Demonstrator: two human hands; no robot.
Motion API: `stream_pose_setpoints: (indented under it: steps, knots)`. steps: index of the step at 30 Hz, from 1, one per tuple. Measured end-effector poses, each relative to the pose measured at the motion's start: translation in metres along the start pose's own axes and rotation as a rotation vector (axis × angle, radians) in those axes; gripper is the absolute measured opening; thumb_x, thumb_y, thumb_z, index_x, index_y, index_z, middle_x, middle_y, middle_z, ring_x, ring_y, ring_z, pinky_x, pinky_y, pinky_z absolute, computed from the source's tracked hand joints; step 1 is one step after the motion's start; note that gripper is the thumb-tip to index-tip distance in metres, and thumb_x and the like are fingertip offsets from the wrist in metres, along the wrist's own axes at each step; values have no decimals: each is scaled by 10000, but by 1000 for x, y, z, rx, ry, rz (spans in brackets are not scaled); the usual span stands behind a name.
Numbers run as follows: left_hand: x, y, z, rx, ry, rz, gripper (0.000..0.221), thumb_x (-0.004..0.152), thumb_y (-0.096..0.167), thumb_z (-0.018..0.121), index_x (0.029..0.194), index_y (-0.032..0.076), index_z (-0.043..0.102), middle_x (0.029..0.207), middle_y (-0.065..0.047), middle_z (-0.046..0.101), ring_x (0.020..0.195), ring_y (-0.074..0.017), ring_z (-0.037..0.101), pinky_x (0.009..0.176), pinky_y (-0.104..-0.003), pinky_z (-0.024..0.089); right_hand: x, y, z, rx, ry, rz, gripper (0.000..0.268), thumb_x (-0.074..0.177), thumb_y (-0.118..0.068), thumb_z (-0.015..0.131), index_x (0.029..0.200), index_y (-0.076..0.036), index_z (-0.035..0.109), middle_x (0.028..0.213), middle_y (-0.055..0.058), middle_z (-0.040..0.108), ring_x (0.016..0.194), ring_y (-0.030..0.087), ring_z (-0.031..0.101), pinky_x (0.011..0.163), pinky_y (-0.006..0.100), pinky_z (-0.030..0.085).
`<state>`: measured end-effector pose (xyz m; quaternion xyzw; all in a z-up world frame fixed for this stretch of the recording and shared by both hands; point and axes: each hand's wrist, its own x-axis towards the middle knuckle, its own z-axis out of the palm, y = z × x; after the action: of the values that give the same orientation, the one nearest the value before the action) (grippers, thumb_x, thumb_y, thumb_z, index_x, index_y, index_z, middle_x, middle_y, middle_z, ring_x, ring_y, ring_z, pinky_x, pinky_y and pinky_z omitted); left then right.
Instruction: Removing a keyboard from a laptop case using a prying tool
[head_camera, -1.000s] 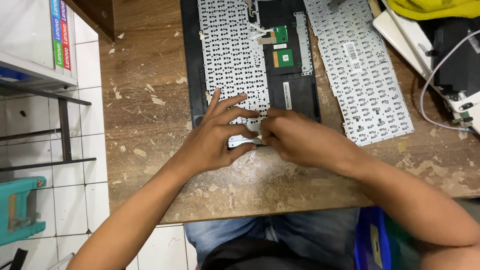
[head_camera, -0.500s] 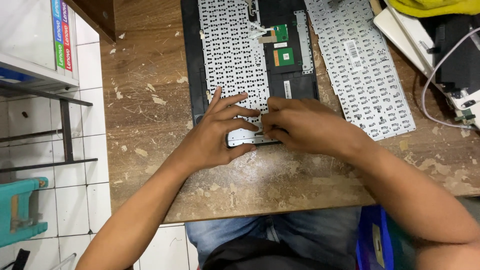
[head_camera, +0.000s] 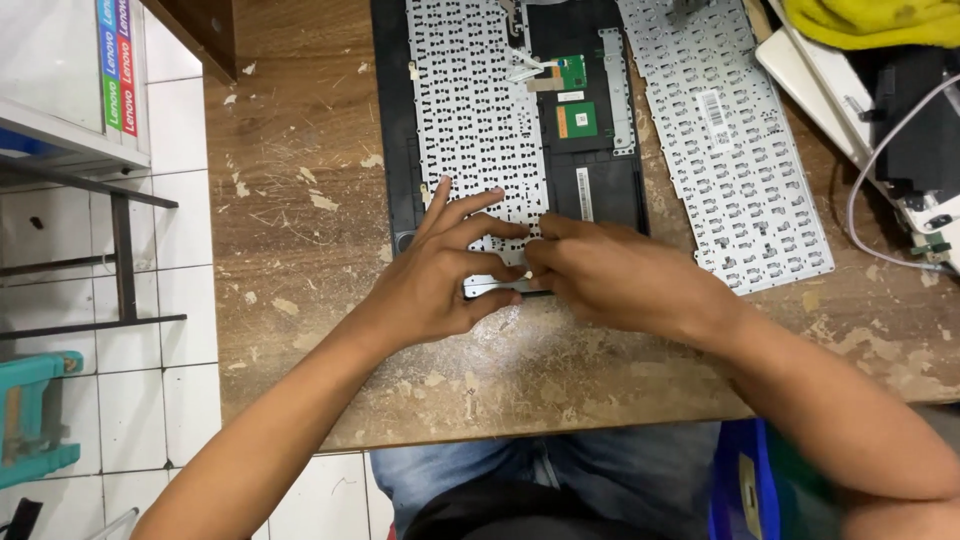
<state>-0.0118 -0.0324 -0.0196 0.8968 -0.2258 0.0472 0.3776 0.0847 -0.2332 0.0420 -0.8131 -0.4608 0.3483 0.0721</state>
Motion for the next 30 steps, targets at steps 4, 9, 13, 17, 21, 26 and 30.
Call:
stream_pose_setpoints:
  steps: [4,9,13,17,21,26,30]
  knots:
    - [0,0,0,-18,-6,5,163,860,284,813,944,149,777,1300,-64,658,1444,-389,408,1228,-702,51,3,8,-3,222,-18,52,141,998,-185,507,941,-156,634,978,23,580,891,202,586,794,359,438]
    - [-2,-5,2,-42,13,9,279,855,287,835,1084,174,723,1331,-39,649,1465,-355,408,1239,-695,50,0,2,-26,173,-31,80,209,1008,-342,570,991,-220,738,969,-31,597,849,161,594,736,351,433]
    - [-2,-7,0,-47,5,-9,431,829,299,856,1177,127,670,1357,-60,662,1467,-349,418,1254,-656,45,1,9,-18,90,90,-21,244,1000,-309,564,1167,-188,694,1010,1,664,881,235,654,715,420,469]
    - [-2,-9,3,-49,1,-26,482,819,300,867,1210,100,667,1401,-94,616,1453,-334,449,1252,-665,76,5,12,-10,-32,102,-17,171,975,-300,611,1074,-205,711,1071,-25,664,861,244,669,684,439,520]
    - [-2,-9,1,-37,1,-44,428,801,298,878,1133,77,720,1403,-159,605,1423,-341,486,1253,-620,167,7,18,-3,-61,192,-112,118,962,-235,647,1017,-166,725,979,2,655,732,219,656,572,390,545]
    - [4,8,-4,6,-3,-109,389,772,267,893,1049,34,751,1336,-202,647,1383,-361,513,1226,-553,272,10,20,1,-139,284,-189,109,955,-193,662,899,-122,723,830,27,613,718,238,652,618,397,541]
    - [9,15,-7,-41,5,-177,355,765,210,909,1006,-6,765,1279,-247,677,1365,-395,524,1220,-521,304,7,10,-2,-98,264,-113,86,914,-179,707,874,-123,759,774,4,628,665,208,689,598,373,577]
